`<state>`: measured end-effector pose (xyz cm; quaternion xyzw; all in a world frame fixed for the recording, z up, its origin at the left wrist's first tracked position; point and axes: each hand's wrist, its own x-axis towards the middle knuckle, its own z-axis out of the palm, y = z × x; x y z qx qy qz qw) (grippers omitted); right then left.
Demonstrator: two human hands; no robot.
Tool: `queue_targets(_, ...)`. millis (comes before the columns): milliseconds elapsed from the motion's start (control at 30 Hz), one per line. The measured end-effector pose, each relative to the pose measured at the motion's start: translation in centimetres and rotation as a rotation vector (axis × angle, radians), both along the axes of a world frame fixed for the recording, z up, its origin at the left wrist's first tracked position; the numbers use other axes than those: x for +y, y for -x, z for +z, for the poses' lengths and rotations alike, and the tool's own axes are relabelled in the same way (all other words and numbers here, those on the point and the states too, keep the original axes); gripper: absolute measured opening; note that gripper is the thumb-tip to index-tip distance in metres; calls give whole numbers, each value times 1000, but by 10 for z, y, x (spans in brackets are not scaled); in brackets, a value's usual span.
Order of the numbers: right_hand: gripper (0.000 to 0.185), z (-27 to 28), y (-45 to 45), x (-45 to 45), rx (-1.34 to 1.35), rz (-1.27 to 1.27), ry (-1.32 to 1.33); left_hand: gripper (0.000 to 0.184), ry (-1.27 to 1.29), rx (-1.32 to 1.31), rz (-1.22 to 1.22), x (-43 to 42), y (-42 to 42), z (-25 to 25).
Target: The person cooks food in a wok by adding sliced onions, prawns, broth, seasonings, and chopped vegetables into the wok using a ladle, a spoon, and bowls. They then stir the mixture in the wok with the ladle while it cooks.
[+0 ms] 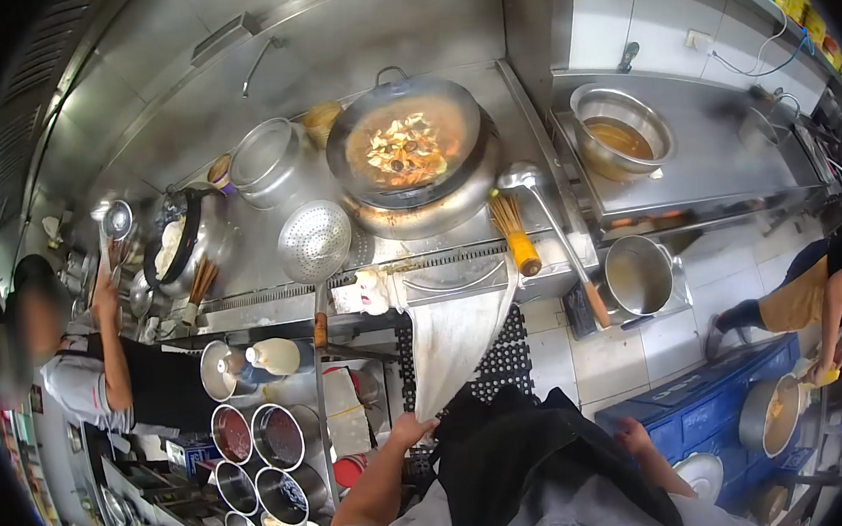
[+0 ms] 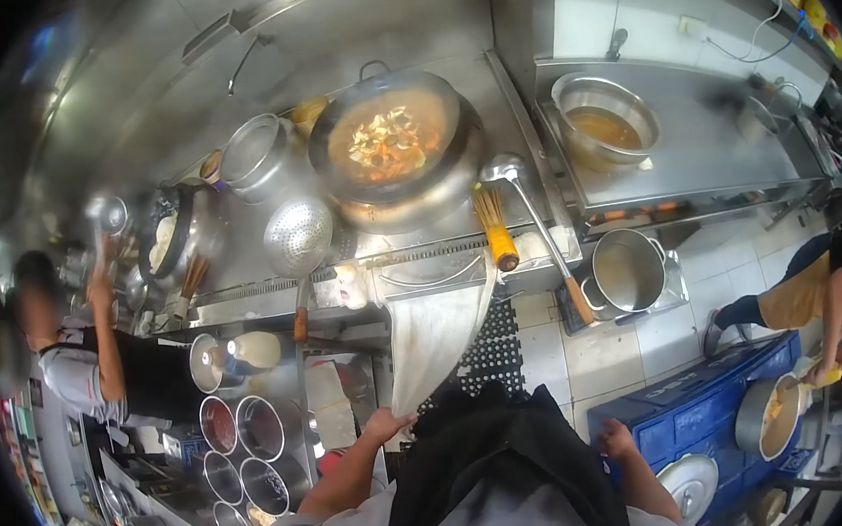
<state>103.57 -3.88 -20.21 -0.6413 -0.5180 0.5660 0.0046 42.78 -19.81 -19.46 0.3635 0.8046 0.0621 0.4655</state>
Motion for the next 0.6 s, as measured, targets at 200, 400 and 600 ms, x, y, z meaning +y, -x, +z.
queue_targets(200, 38, -11, -29, 13, 94, -151, -1, 55, -74, 47, -18, -7, -8, -1)
queue_targets(400, 39, -18, -42, -1, 122, -219, 53, 52, -97, 99, 1, -30, 8, -21)
queue_targets(600, 43, -9, -29, -23, 12, 172, -152, 53, -24, 57, -52, 7, 8, 3)
